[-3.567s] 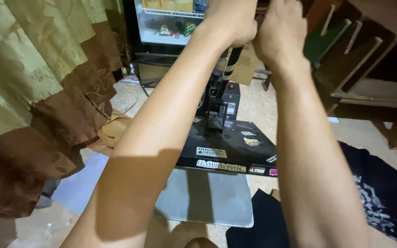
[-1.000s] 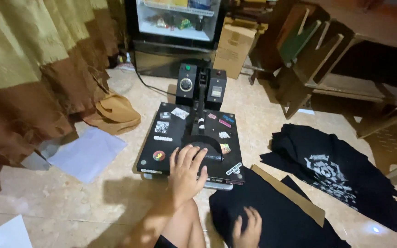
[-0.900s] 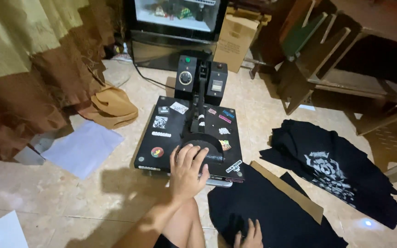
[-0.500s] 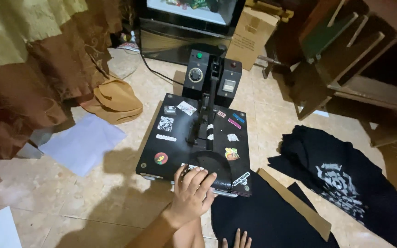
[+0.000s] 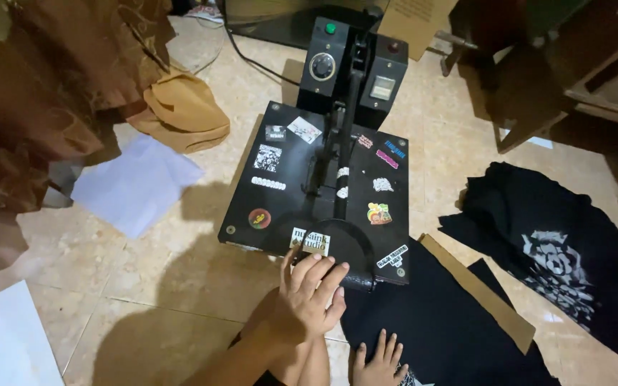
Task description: Smoothing out printed fabric pieces on the floor and then using a heat press machine to apply the designs.
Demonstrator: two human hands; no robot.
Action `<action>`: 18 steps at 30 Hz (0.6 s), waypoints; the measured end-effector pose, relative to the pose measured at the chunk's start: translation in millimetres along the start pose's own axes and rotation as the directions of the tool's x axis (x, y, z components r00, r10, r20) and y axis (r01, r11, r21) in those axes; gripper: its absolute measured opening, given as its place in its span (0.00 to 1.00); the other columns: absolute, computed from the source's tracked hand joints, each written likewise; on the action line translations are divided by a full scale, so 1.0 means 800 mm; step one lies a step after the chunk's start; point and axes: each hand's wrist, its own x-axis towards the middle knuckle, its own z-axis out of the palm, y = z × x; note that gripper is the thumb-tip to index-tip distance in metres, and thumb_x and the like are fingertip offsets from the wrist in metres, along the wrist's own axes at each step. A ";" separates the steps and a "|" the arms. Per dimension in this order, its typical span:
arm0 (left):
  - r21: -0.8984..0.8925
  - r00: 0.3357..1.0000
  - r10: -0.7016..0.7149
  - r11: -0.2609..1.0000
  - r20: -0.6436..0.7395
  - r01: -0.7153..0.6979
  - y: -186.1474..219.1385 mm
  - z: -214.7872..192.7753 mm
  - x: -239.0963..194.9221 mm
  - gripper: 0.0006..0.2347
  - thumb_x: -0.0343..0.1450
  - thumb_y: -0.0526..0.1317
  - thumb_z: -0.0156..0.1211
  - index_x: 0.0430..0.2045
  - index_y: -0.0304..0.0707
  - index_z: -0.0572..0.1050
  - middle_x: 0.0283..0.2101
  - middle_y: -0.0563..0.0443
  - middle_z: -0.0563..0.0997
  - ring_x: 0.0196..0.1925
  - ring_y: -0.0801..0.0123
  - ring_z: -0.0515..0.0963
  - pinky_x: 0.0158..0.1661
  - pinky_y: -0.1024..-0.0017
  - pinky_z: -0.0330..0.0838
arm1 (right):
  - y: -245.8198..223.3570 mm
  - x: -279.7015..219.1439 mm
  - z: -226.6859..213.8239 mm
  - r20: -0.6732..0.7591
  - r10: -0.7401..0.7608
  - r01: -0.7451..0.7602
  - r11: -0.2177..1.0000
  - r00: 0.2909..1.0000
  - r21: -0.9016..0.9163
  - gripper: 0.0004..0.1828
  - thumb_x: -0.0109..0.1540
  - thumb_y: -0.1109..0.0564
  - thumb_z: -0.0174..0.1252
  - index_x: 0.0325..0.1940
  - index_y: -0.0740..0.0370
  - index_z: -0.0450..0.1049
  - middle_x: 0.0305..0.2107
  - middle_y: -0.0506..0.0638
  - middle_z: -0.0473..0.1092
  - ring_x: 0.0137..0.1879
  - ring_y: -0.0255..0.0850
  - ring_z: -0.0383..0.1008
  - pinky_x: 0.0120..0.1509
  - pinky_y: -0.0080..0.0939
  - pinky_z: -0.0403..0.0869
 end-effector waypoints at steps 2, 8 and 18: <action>0.003 1.000 0.027 1.000 0.008 -0.027 -0.004 0.001 0.000 0.14 0.68 0.40 0.52 0.45 0.47 0.81 0.49 0.51 0.79 0.57 0.63 0.74 0.61 0.44 0.66 | -0.003 0.002 -0.005 -0.011 -0.004 0.004 1.000 1.000 -0.001 0.39 0.61 0.29 0.42 0.75 0.35 0.63 0.73 0.42 0.63 0.80 0.44 0.60 0.77 0.67 0.57; 0.008 0.999 0.042 0.999 -0.027 -0.042 -0.004 0.004 0.001 0.15 0.66 0.36 0.53 0.44 0.47 0.80 0.47 0.54 0.79 0.55 0.66 0.73 0.59 0.40 0.69 | -0.004 0.001 -0.004 -0.122 -0.015 0.028 0.994 0.992 0.102 0.38 0.60 0.33 0.45 0.73 0.41 0.68 0.71 0.48 0.67 0.77 0.50 0.65 0.75 0.71 0.57; -0.032 0.985 0.127 0.992 0.119 -0.124 -0.015 -0.012 0.006 0.16 0.65 0.37 0.60 0.48 0.47 0.78 0.51 0.55 0.74 0.59 0.67 0.67 0.59 0.42 0.69 | -0.010 0.003 -0.021 -0.040 0.004 0.000 0.995 0.999 0.097 0.37 0.61 0.34 0.44 0.74 0.42 0.67 0.72 0.49 0.65 0.79 0.50 0.61 0.78 0.70 0.54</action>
